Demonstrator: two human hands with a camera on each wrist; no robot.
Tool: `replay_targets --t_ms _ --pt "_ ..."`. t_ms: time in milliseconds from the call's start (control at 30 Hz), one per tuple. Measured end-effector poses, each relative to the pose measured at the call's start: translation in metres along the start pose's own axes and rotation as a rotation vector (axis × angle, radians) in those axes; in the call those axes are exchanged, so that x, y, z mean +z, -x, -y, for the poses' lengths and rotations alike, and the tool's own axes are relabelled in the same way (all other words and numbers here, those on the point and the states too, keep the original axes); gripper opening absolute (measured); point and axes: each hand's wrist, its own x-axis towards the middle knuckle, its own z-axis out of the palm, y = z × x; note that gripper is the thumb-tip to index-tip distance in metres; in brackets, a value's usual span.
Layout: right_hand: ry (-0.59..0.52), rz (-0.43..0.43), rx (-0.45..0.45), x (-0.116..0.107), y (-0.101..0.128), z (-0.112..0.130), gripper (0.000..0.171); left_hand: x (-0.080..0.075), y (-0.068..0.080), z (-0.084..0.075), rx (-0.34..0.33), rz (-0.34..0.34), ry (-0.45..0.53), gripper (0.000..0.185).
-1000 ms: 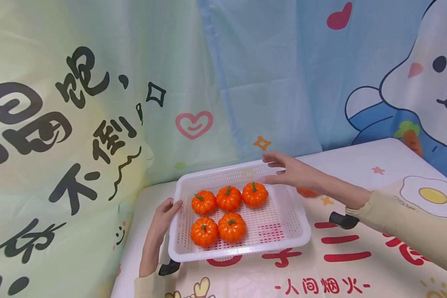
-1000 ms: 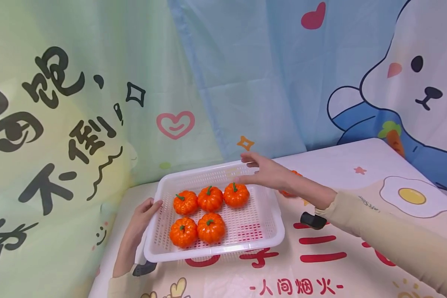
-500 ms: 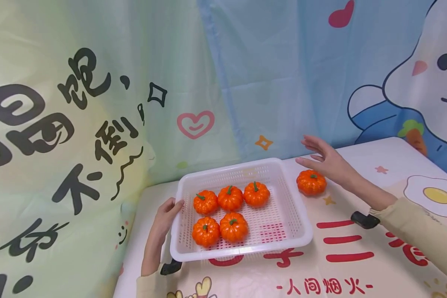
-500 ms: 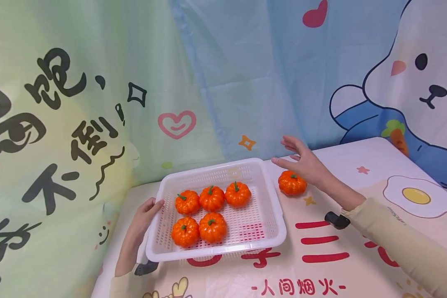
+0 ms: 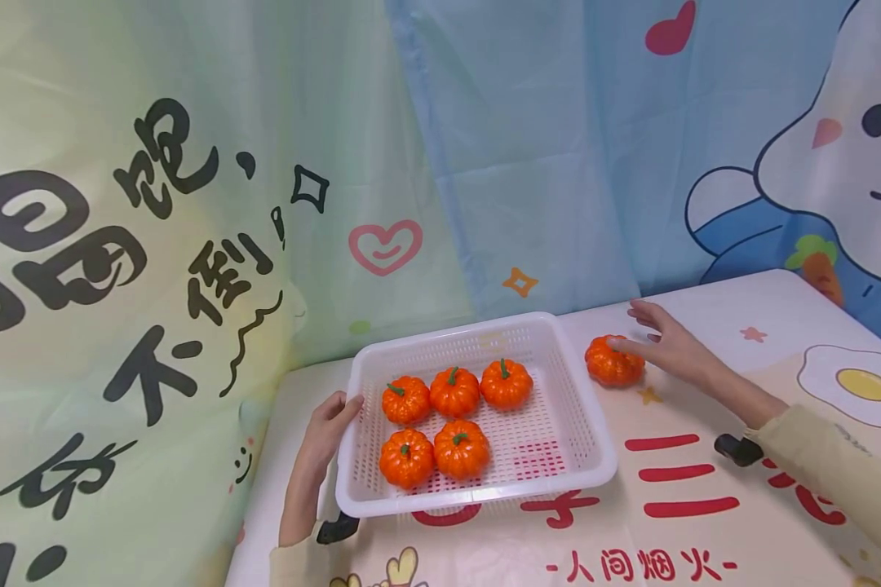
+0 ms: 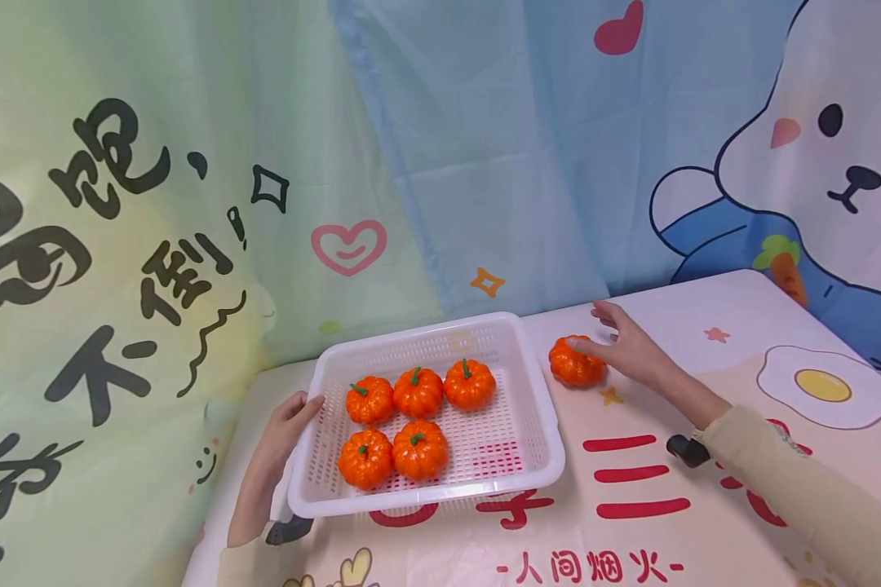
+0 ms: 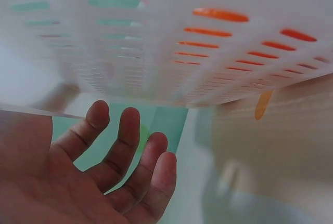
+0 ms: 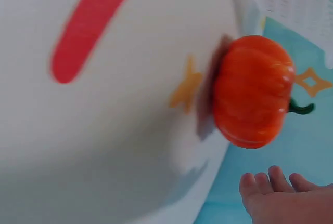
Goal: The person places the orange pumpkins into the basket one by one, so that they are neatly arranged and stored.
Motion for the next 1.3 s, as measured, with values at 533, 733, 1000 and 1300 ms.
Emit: replay_targets --t_ms 533,733,1000,1300 --pt "0.053 0.064 0.067 0.019 0.004 -0.022 0.112 0.000 0.000 -0.001 -0.006 -0.003 0.003 0.028" --pt "0.059 0.064 0.077 0.024 0.004 -0.023 0.118 0.000 0.000 -0.001 -0.008 -0.007 0.001 0.028" --pt "0.081 0.051 0.050 0.029 0.004 -0.026 0.116 0.000 0.001 0.000 -0.006 0.000 -0.004 0.032" --pt "0.108 0.041 0.020 0.031 0.005 -0.025 0.108 0.001 0.000 0.000 -0.013 -0.006 0.001 0.029"
